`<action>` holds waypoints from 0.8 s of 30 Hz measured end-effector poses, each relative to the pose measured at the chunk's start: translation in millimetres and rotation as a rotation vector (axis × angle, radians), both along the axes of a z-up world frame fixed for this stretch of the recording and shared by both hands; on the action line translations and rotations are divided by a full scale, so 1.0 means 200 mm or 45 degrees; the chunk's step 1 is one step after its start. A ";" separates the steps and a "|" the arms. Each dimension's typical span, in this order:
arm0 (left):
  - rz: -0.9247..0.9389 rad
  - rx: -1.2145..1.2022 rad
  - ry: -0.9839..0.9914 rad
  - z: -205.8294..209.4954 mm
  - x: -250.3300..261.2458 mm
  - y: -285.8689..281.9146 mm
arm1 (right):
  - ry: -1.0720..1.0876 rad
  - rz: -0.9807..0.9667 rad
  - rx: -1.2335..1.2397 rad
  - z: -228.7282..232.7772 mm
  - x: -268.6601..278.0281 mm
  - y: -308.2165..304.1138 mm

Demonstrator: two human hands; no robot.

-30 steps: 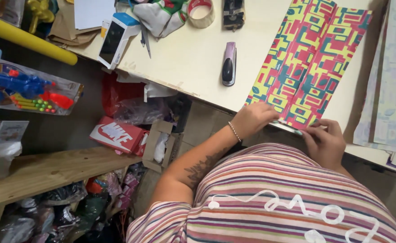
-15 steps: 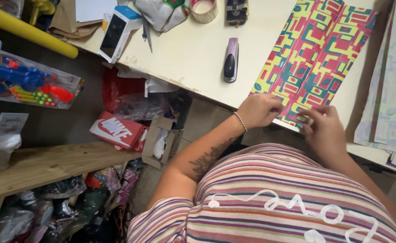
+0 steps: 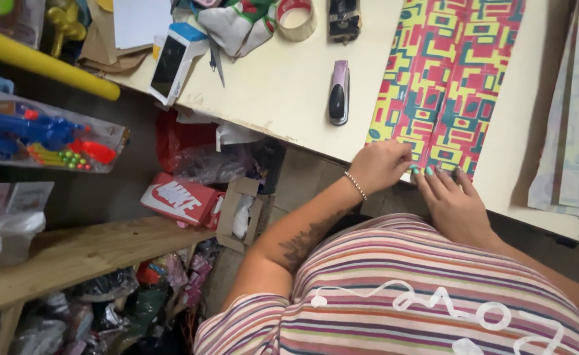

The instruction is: The person folds a sheet of colorful patterned wrapping paper on a white table. They use a handheld tape dispenser to secure the folded edges of the paper. The person then folds the paper again and applies more tape to seal the package.

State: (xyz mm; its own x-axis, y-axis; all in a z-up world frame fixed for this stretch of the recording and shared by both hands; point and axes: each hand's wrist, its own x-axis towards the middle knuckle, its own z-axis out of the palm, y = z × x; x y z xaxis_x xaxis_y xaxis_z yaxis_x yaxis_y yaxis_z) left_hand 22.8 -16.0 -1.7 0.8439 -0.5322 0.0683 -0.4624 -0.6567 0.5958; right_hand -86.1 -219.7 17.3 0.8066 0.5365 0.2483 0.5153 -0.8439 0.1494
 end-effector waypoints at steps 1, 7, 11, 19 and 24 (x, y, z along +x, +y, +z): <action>-0.011 0.001 0.000 0.03 0.00 0.03 | 0.000 -0.011 0.001 0.02 0.01 0.01; -0.009 -0.187 -0.227 0.01 -0.03 0.17 | -0.043 -0.040 0.024 -0.01 0.00 0.06; 0.021 -0.290 -0.278 -0.05 -0.02 0.17 | -0.046 -0.100 0.117 -0.07 0.02 0.10; -0.069 -0.550 -0.183 0.07 -0.04 0.24 | 0.311 -0.381 -0.261 0.05 -0.02 0.20; -0.319 -0.288 -0.478 -0.02 -0.03 0.28 | 0.141 -0.502 -0.279 0.01 -0.06 0.28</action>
State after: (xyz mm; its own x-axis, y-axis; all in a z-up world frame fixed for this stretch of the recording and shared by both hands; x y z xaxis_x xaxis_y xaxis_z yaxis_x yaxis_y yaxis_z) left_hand 16.6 40.7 -5.8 0.5874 -0.6521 0.4792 -0.7988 -0.3721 0.4728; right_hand -98.0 -163.5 20.1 0.9748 0.2138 0.0639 0.1845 -0.9333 0.3082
